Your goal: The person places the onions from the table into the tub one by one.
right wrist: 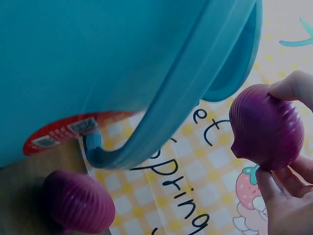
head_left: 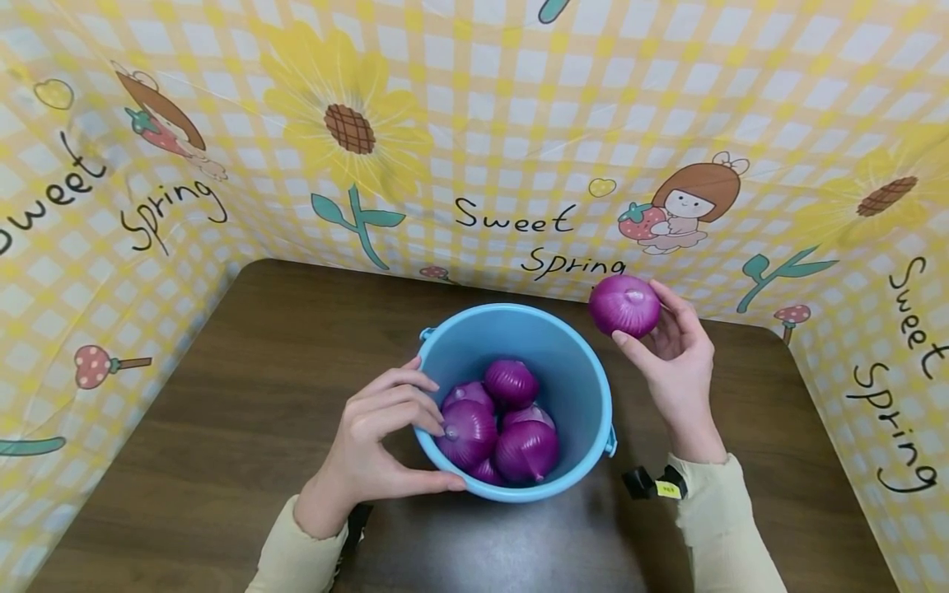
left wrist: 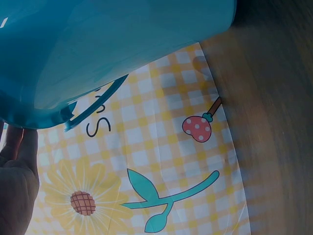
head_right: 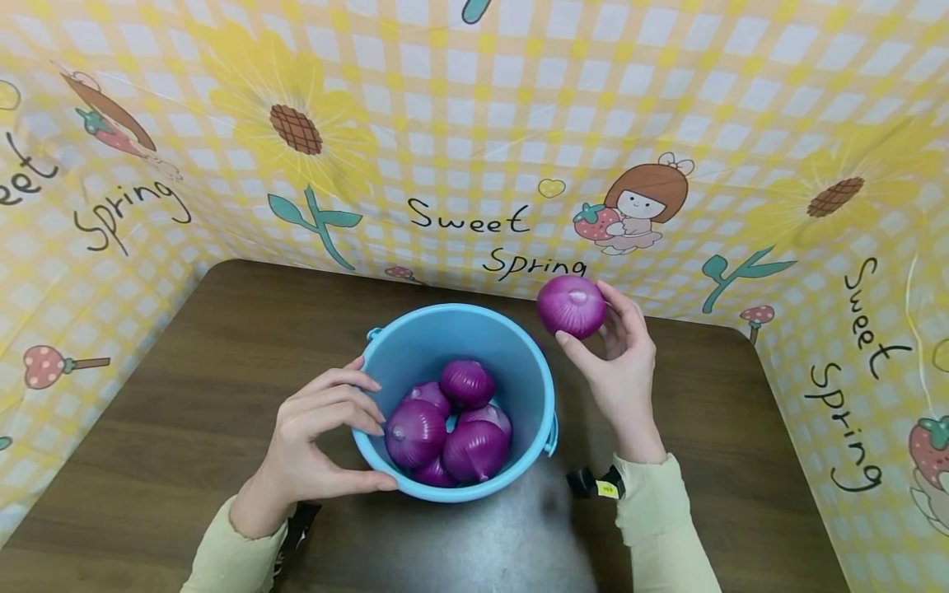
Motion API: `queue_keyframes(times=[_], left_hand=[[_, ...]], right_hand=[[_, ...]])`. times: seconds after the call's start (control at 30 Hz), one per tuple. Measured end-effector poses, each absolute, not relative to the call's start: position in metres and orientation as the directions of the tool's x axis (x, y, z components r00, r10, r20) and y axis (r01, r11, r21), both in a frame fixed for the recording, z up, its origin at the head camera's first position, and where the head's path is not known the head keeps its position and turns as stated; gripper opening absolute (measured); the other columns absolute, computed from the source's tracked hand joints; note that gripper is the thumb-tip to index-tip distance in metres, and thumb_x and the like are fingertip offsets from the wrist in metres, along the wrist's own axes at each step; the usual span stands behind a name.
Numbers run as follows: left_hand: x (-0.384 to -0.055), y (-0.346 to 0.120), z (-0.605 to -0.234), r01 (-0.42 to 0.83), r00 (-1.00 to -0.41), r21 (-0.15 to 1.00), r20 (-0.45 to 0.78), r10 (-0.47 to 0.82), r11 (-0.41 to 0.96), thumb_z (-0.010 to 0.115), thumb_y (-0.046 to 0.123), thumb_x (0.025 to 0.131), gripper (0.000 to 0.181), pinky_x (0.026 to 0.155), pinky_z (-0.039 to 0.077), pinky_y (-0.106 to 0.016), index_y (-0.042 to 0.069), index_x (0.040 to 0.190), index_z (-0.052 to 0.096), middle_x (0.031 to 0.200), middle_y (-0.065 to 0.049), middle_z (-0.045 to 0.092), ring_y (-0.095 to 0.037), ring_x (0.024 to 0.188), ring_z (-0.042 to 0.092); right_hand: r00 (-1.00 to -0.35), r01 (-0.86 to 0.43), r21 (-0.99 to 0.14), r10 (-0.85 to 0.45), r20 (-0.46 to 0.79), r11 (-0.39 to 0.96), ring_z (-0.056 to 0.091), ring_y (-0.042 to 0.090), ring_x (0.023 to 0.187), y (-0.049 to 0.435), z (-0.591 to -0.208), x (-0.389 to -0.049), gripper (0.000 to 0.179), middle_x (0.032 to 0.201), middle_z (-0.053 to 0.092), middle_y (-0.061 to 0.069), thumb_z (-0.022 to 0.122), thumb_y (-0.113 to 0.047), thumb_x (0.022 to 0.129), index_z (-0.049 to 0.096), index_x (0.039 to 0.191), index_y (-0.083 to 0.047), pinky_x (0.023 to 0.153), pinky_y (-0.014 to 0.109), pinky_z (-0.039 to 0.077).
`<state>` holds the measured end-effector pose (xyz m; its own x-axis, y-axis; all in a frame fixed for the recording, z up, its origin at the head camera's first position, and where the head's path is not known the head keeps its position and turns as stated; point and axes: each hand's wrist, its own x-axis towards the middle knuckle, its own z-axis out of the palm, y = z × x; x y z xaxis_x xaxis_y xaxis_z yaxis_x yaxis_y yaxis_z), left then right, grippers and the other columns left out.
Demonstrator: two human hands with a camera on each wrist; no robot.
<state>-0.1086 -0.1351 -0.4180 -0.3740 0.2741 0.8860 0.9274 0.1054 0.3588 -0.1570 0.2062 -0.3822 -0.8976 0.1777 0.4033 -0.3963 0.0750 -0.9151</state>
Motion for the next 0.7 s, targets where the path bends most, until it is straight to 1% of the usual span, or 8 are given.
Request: queue_keyframes(times=[0.37,0.7], left_hand=[[-0.109,-0.135,-0.419,0.927,-0.375,0.359,0.885,0.274,0.107,0.094,0.049,0.069,0.047,0.108,0.044,-0.057,0.011,0.079,0.068,0.08,-0.005,0.069,-0.03,0.093,0.063],[-0.109,-0.135,-0.419,0.928,-0.372,0.356,0.887,0.274,0.107,0.094,0.049,0.069,0.048,0.108,0.043,-0.057,0.01,0.078,0.068,0.08,-0.005,0.069,-0.03,0.093,0.063]], right_hand=[[-0.871,-0.469,-0.882,0.148,0.468,0.029,0.053,0.03,0.127,0.199,-0.37,-0.148,0.066,0.138,0.053,0.017,0.073,0.02,0.079,0.055,0.14,0.003,0.106,0.029,0.046],[-0.839,-0.535,-0.844,0.102,0.535,0.027,0.051,0.034,0.128,0.195,-0.362,-0.14,0.069,0.139,0.052,0.021,0.072,0.022,0.077,0.055,0.141,0.003,0.107,0.03,0.046]])
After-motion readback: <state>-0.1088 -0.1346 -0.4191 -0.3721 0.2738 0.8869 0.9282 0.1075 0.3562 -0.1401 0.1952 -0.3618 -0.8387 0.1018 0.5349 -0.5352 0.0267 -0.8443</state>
